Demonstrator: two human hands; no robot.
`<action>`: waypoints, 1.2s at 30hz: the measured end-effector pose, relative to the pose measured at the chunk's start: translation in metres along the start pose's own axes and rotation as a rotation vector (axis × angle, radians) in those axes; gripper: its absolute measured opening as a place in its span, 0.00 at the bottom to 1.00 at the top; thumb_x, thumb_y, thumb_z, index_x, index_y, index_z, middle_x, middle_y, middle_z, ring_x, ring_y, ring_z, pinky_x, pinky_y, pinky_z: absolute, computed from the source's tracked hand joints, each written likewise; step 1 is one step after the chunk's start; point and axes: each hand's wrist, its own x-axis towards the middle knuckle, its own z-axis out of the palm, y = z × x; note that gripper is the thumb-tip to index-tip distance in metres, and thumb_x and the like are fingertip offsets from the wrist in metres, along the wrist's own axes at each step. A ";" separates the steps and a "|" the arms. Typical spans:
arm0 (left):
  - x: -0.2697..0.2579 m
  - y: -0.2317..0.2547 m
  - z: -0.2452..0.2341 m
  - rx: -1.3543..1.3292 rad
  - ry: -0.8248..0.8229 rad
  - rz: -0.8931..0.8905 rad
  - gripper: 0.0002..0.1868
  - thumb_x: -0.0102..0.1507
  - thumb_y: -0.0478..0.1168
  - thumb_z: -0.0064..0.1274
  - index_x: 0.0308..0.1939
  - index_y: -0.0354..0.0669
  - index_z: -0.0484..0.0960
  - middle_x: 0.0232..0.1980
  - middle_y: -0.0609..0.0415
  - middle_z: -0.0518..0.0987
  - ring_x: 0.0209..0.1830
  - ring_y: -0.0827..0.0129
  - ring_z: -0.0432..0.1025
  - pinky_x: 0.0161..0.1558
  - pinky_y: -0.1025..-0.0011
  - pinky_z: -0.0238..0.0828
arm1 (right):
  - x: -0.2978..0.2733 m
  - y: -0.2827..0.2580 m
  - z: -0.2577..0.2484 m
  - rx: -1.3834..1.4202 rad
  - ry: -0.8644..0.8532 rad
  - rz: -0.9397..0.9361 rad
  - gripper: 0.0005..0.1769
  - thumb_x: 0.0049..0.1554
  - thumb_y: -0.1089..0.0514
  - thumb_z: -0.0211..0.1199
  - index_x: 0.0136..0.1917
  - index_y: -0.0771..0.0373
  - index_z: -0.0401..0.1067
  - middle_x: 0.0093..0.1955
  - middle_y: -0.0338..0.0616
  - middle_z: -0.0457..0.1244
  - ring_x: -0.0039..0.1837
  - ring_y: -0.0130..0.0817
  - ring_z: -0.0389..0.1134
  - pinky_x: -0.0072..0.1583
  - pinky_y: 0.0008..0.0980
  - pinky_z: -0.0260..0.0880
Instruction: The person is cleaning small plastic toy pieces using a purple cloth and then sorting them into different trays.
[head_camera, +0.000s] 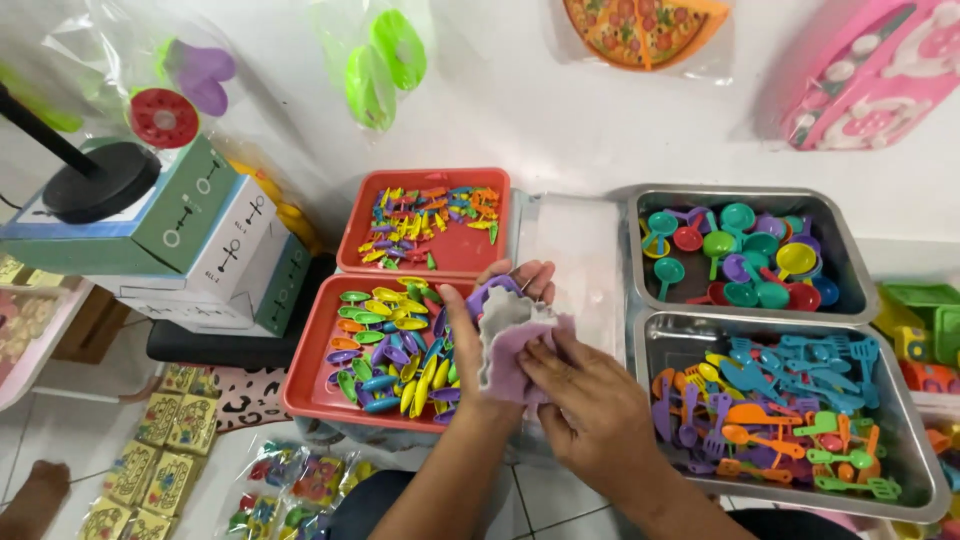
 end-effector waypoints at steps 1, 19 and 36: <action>-0.001 0.001 -0.002 -0.044 -0.009 -0.034 0.39 0.71 0.72 0.23 0.58 0.45 0.74 0.56 0.42 0.79 0.55 0.57 0.74 0.58 0.60 0.72 | 0.002 0.002 -0.002 -0.092 -0.004 -0.014 0.28 0.45 0.65 0.67 0.61 0.58 0.77 0.61 0.42 0.71 0.68 0.44 0.69 0.67 0.43 0.70; -0.017 0.003 0.015 0.121 -0.116 -0.120 0.35 0.72 0.66 0.23 0.63 0.42 0.70 0.61 0.42 0.77 0.61 0.58 0.72 0.64 0.62 0.69 | 0.011 -0.011 -0.011 -0.157 -0.028 -0.012 0.29 0.42 0.66 0.64 0.60 0.63 0.77 0.63 0.42 0.70 0.67 0.45 0.67 0.65 0.45 0.63; -0.019 -0.016 0.003 0.459 -0.122 -0.037 0.39 0.70 0.66 0.22 0.65 0.40 0.70 0.54 0.45 0.80 0.54 0.67 0.74 0.58 0.69 0.72 | 0.005 -0.009 -0.007 0.052 0.005 0.097 0.28 0.44 0.70 0.64 0.61 0.69 0.74 0.63 0.51 0.66 0.58 0.42 0.69 0.57 0.33 0.70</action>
